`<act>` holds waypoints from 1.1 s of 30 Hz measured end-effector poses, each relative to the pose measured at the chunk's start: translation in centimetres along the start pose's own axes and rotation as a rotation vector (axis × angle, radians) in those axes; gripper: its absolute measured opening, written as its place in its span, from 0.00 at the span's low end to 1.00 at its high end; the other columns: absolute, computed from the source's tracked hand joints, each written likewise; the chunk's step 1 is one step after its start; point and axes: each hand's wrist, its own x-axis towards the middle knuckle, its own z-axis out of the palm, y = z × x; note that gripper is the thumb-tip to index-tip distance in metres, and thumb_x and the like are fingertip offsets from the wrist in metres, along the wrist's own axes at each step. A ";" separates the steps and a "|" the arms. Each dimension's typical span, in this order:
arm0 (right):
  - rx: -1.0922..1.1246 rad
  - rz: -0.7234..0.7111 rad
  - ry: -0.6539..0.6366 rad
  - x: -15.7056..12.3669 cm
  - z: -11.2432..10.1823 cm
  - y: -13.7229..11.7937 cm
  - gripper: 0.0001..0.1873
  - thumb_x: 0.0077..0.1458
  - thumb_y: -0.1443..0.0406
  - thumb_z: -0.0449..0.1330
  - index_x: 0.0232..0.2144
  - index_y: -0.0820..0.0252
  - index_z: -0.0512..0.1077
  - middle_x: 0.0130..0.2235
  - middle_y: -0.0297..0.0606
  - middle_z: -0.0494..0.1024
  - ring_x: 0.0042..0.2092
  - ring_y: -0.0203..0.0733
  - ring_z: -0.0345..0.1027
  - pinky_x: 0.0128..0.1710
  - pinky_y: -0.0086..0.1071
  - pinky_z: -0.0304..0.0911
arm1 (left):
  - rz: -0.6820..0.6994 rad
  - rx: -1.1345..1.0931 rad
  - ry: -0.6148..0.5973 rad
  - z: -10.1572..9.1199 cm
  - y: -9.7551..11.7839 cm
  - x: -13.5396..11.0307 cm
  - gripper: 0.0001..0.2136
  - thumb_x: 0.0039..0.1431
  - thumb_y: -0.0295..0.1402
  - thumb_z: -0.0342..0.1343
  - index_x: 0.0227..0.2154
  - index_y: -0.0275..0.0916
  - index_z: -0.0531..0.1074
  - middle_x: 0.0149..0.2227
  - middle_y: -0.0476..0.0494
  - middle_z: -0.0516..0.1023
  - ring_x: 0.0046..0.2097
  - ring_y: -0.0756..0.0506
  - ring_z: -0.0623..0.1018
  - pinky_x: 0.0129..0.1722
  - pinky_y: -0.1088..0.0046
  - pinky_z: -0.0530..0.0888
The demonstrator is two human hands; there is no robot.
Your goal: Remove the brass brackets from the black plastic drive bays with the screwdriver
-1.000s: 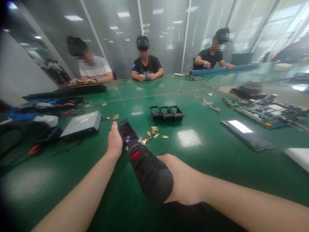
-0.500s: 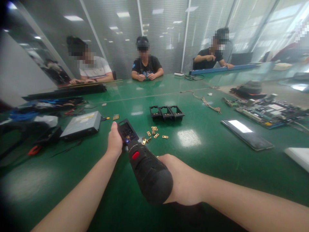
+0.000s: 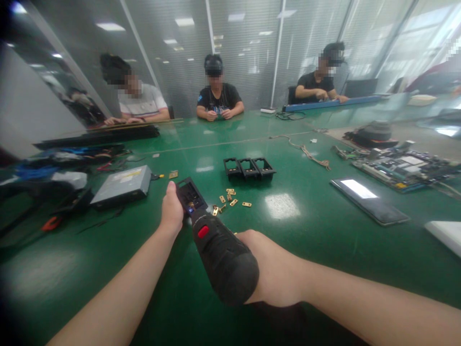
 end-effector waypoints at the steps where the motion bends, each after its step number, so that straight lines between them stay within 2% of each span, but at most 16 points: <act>1: 0.002 -0.001 -0.003 0.0 0.0 0.0 0.17 0.48 0.67 0.78 0.27 0.61 0.72 0.25 0.28 0.75 0.28 0.35 0.69 0.28 0.27 0.65 | -0.001 0.000 0.001 0.0 0.0 0.0 0.34 0.65 0.69 0.41 0.27 0.42 0.73 0.32 0.39 0.79 0.40 0.38 0.79 0.42 0.62 0.75; 7: -0.003 -0.043 0.012 -0.1 -0.1 -0.3 0.16 0.48 0.67 0.78 0.30 0.61 0.73 0.29 0.29 0.76 0.31 0.35 0.69 0.31 0.28 0.66 | -0.010 0.004 0.005 -0.1 0.0 0.0 0.35 0.65 0.69 0.41 0.26 0.42 0.72 0.32 0.39 0.79 0.40 0.38 0.79 0.42 0.62 0.75; 13: 0.004 0.001 0.008 0.0 0.0 -0.3 0.17 0.47 0.66 0.79 0.30 0.61 0.73 0.31 0.31 0.76 0.31 0.36 0.68 0.30 0.28 0.64 | -0.002 0.007 0.012 -0.1 0.1 0.0 0.35 0.65 0.69 0.41 0.27 0.42 0.73 0.33 0.38 0.80 0.40 0.37 0.79 0.42 0.61 0.75; 19: -0.004 -0.025 0.014 0.0 -0.1 -0.6 0.17 0.47 0.67 0.78 0.32 0.60 0.73 0.32 0.30 0.76 0.33 0.36 0.68 0.34 0.30 0.66 | -0.012 0.009 0.007 -0.1 0.0 0.0 0.34 0.65 0.68 0.41 0.27 0.42 0.72 0.33 0.38 0.80 0.40 0.37 0.79 0.42 0.61 0.75; 30: -0.003 -0.019 -0.001 0.0 0.0 -0.4 0.17 0.48 0.66 0.78 0.30 0.61 0.72 0.31 0.30 0.75 0.32 0.36 0.67 0.32 0.29 0.64 | -0.009 -0.003 0.005 0.0 0.0 0.0 0.35 0.64 0.70 0.41 0.27 0.42 0.72 0.32 0.40 0.79 0.40 0.38 0.78 0.42 0.62 0.74; 33: 0.007 -0.018 0.014 0.0 0.0 -0.7 0.17 0.47 0.66 0.78 0.32 0.60 0.72 0.32 0.30 0.75 0.32 0.36 0.68 0.32 0.30 0.64 | -0.001 0.004 -0.002 0.0 -0.2 0.1 0.35 0.64 0.70 0.40 0.27 0.42 0.72 0.32 0.40 0.79 0.39 0.38 0.78 0.42 0.62 0.74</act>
